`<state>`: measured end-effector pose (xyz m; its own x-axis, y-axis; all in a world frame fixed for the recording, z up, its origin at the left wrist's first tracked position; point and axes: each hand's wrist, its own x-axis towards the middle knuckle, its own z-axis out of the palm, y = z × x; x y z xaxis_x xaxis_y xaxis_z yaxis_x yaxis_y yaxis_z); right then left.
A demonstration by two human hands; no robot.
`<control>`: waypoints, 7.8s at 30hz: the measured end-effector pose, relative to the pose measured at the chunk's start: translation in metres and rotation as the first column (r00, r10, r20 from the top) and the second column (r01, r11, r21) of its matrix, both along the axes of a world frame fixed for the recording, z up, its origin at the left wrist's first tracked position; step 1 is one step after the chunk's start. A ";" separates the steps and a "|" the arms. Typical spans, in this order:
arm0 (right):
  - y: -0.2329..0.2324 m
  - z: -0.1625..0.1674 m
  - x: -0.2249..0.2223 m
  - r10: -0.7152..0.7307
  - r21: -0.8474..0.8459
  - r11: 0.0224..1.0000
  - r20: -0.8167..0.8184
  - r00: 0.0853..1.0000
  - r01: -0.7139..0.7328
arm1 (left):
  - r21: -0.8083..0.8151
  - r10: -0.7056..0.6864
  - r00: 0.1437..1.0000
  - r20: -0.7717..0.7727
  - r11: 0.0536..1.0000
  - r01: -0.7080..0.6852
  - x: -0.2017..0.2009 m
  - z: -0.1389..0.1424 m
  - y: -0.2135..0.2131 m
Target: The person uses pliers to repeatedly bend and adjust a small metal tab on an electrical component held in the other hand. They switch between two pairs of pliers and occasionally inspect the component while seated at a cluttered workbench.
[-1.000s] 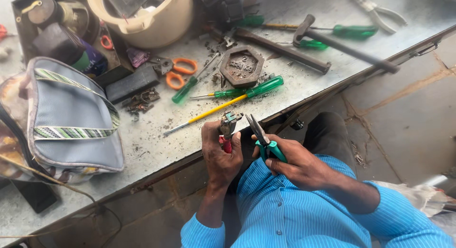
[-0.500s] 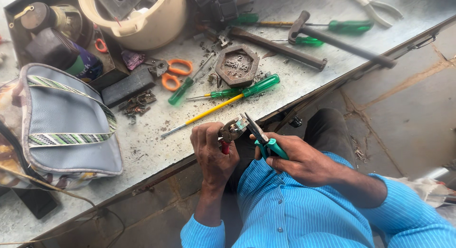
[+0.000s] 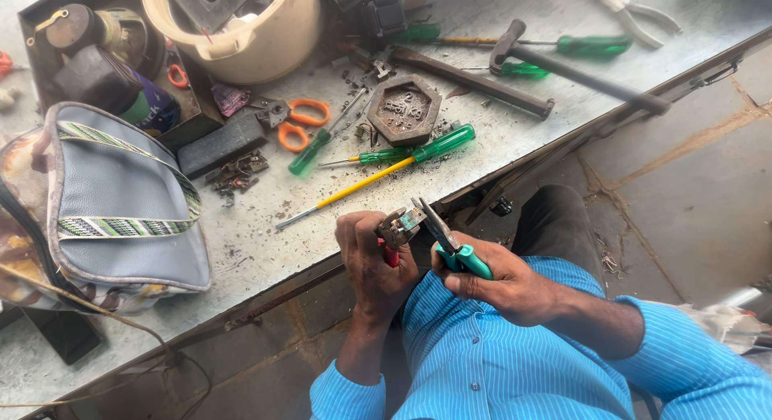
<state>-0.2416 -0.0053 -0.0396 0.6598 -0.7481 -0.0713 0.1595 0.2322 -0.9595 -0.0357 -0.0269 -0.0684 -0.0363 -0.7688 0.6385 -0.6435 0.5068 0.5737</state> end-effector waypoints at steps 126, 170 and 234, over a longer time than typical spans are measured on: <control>0.020 0.002 0.017 -0.249 -0.344 0.925 -0.228 0.941 0.161 | 0.140 -0.085 0.973 -0.216 0.983 0.117 -0.020 0.002 0.037; -0.020 0.002 -0.007 -0.586 -0.782 0.576 -0.193 0.787 0.237 | 0.495 -0.124 0.689 -0.714 0.607 0.622 -0.003 0.040 0.047; -0.117 0.070 -0.118 -0.495 -0.643 -0.651 -0.042 0.868 -0.402 | 0.169 0.170 0.213 -0.962 -0.239 0.956 0.000 0.005 0.054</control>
<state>-0.3600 -0.1221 0.0308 0.8527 0.1197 0.5085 -0.2345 -0.7821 0.5774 -0.0355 0.0269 -0.0637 -0.8710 -0.4333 -0.2315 0.2325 -0.7788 0.5826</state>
